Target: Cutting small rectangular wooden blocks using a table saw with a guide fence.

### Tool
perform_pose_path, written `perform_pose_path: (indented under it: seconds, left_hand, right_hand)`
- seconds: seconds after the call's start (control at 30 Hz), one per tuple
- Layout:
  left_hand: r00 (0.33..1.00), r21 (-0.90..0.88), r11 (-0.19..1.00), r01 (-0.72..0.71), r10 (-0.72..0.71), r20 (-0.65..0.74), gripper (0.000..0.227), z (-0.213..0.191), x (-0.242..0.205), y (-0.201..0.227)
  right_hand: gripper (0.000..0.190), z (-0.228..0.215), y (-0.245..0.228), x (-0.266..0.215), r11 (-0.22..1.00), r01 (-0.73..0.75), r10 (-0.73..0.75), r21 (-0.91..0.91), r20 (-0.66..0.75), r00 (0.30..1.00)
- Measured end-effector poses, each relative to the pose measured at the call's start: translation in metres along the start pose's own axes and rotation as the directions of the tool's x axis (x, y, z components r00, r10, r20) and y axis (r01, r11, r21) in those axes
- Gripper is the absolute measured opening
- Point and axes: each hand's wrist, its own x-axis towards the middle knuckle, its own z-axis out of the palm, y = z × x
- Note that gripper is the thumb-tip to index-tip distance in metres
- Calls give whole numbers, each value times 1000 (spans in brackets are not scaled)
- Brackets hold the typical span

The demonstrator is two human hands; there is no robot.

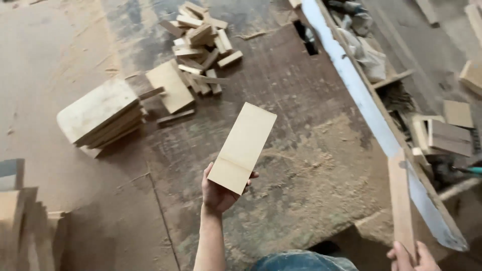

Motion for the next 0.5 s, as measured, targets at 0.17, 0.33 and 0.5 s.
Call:
perform_pose_path:
  seconds: [0.17,0.33,0.5]
  left_hand:
    - [988,73,985,154,-153,-23,79,13,119,-43]
    - [944,273,919,286,-221,-245,71,60,248,-57]
    - [845,406,862,302,-44,-534,54,105,332,-67]
  right_hand:
    - [30,-31,-60,31,970,-212,234,-117,236,943]
    - [30,-50,-48,102,950,-260,305,-170,341,889]
    - [28,-46,-52,174,929,-344,370,-138,395,841]
